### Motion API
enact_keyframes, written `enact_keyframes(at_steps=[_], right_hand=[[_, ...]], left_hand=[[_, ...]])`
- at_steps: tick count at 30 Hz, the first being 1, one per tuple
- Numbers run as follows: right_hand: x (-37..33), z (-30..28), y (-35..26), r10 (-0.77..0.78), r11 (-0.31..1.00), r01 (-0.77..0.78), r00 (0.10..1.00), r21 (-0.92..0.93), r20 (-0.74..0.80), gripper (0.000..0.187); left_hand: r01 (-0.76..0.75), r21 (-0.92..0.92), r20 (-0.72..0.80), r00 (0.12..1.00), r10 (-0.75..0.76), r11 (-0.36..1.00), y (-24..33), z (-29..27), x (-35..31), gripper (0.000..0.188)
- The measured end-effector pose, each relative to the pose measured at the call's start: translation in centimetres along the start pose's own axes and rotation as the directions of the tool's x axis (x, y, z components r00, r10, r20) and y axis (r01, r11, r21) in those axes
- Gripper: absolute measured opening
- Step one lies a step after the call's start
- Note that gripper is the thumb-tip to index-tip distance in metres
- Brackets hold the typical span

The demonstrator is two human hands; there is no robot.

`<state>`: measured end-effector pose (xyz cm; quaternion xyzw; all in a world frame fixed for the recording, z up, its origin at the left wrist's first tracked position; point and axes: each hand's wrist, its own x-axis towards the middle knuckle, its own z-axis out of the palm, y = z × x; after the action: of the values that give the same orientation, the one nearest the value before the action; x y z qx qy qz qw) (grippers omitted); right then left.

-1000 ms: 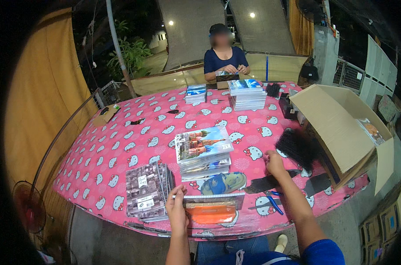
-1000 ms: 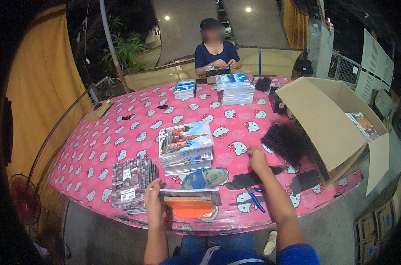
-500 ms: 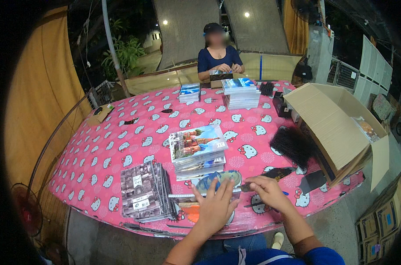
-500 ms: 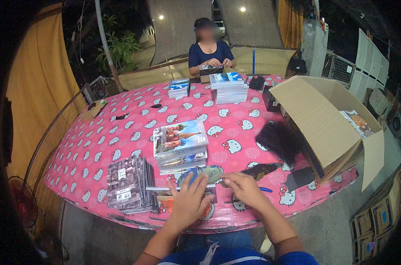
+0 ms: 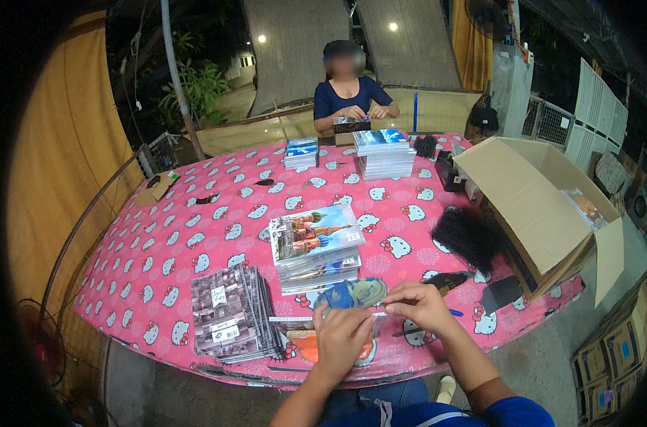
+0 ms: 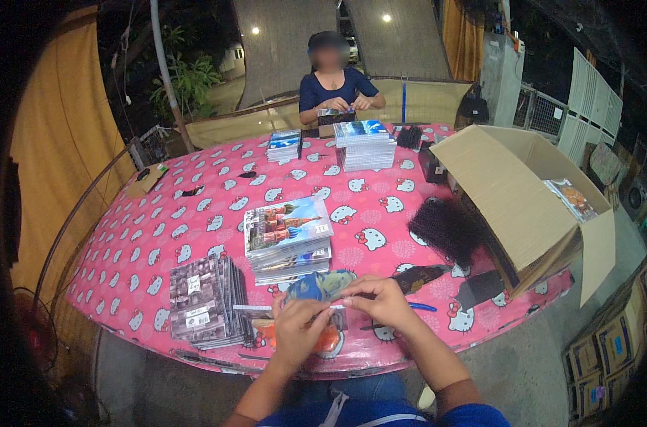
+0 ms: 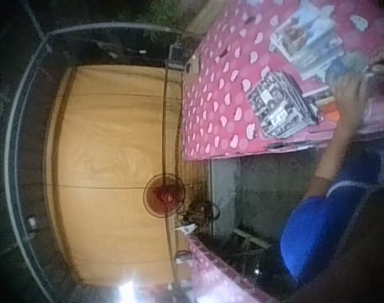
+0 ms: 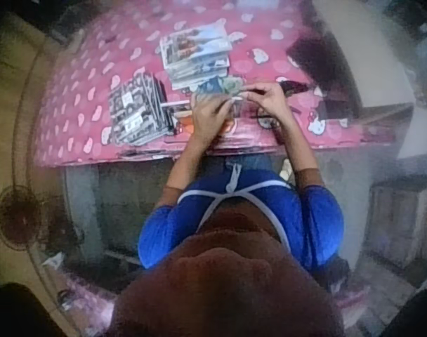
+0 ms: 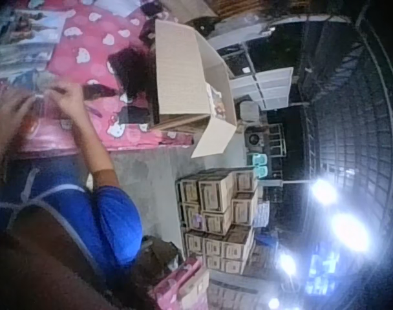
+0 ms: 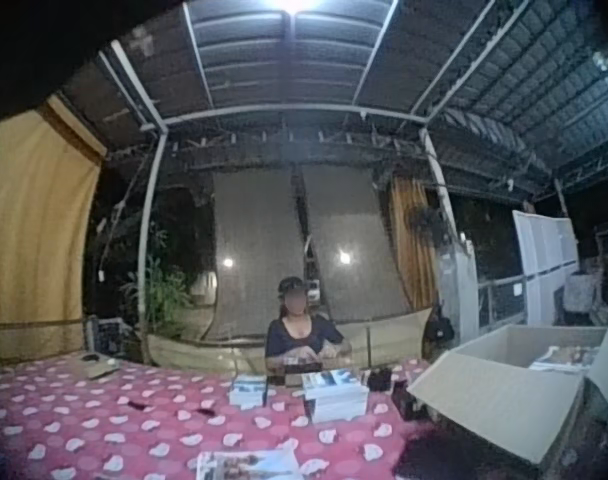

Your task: The person assembles spiral notebooks by threading plastic coils through the pre-punched holes of notebook covers and paper stacks, then uses pliers to trim the excess length of the coils.

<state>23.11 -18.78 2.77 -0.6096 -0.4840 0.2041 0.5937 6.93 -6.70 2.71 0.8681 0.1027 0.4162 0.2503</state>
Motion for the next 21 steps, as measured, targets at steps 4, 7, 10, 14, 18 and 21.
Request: enact_keyframes(at_steps=[4, 7, 10, 14, 18, 21], right_hand=[[1.0, -0.8, -0.1, 0.133, 0.982, -0.158, 0.966, 0.1, 0.221, 0.02], [1.3, -1.9, 0.3, 0.152, 0.979, -0.186, 0.939, 0.084, 0.309, 0.022], [1.1, -2.1, 0.0, 0.158, 0.985, -0.173, 0.935, 0.018, 0.317, 0.019], [-0.2, -0.8, -2.1, 0.152, 0.952, -0.087, 0.967, -0.293, 0.207, 0.017], [-1.2, 0.7, -4.6, -0.075, 0.784, 0.14, 0.988, -0.604, 0.132, 0.017], [-1.3, 1.0, -3.5, -0.107, 0.839, 0.113, 0.993, -0.533, 0.042, 0.019]], left_hand=[[-0.01, -0.022, 0.012, 1.0, 0.011, 1.0, -0.3, 0.0, -0.2, 0.01], [-0.019, -0.047, 0.011, 1.0, 0.02, 0.999, -0.3, 0.1, -0.1, 0.01], [-0.023, -0.059, -0.006, 1.0, 0.023, 0.998, -0.2, 0.1, 0.0, 0.01], [-0.035, -0.026, -0.049, 0.998, 0.033, 0.999, 0.2, 0.2, 0.1, 0.013], [0.037, 0.033, -0.027, 0.999, -0.037, 0.999, -0.2, 0.3, -0.2, 0.019], [0.055, 0.154, -0.006, 0.998, -0.055, 0.987, 0.3, -0.3, 0.4, 0.023]])
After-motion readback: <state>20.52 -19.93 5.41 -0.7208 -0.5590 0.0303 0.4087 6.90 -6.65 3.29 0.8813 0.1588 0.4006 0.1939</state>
